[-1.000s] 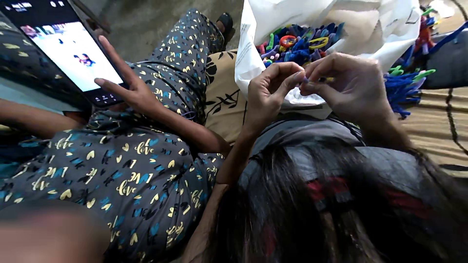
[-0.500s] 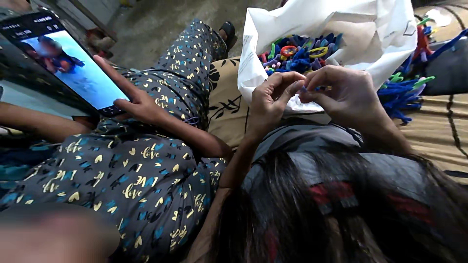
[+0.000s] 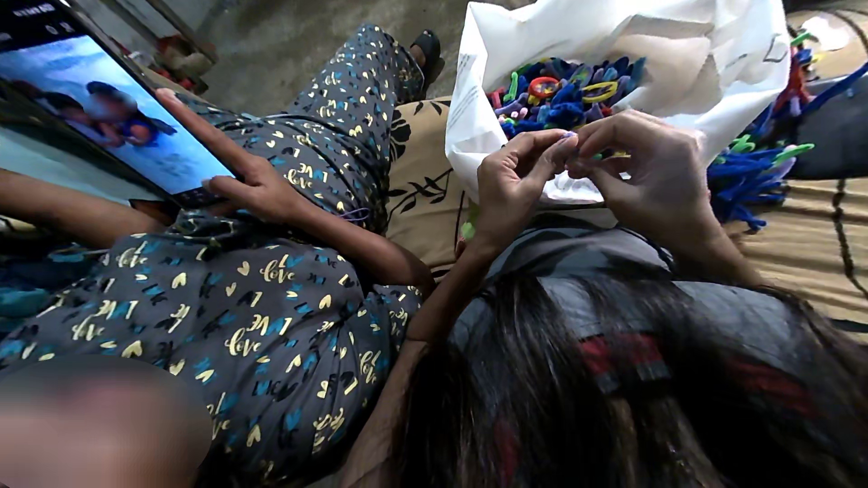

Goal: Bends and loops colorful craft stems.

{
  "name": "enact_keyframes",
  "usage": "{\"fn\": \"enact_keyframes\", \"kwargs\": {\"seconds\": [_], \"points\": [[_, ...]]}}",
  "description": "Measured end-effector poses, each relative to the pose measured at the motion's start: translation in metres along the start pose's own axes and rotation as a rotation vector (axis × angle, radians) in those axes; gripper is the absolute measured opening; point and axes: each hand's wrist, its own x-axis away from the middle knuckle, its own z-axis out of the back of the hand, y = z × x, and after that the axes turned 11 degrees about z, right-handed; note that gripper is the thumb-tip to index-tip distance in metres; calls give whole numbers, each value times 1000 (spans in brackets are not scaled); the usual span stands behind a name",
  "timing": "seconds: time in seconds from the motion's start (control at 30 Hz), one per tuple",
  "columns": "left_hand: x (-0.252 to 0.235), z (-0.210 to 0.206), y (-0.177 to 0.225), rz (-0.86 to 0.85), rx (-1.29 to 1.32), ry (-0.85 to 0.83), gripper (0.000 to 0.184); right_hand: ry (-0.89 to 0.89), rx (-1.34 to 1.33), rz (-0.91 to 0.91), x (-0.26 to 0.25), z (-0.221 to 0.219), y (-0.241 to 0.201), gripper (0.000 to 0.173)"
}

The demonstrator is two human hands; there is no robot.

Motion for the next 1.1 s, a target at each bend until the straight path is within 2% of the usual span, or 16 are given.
{"fn": "enact_keyframes", "kwargs": {"seconds": [0.13,0.37,0.77,1.1], "points": [[-1,-2,1,65,86,3,9,-20,137,31,-1,0,-3,12],[-5,-1,-1,82,146,-10,10,-27,231,101,-1,-3,-6,13],[-8,11,2,75,-4,-82,8,-43,241,131,-1,-5,-2,13],[-8,7,-2,61,-47,-32,11,-33,319,145,-2,-8,-3,15]]}}
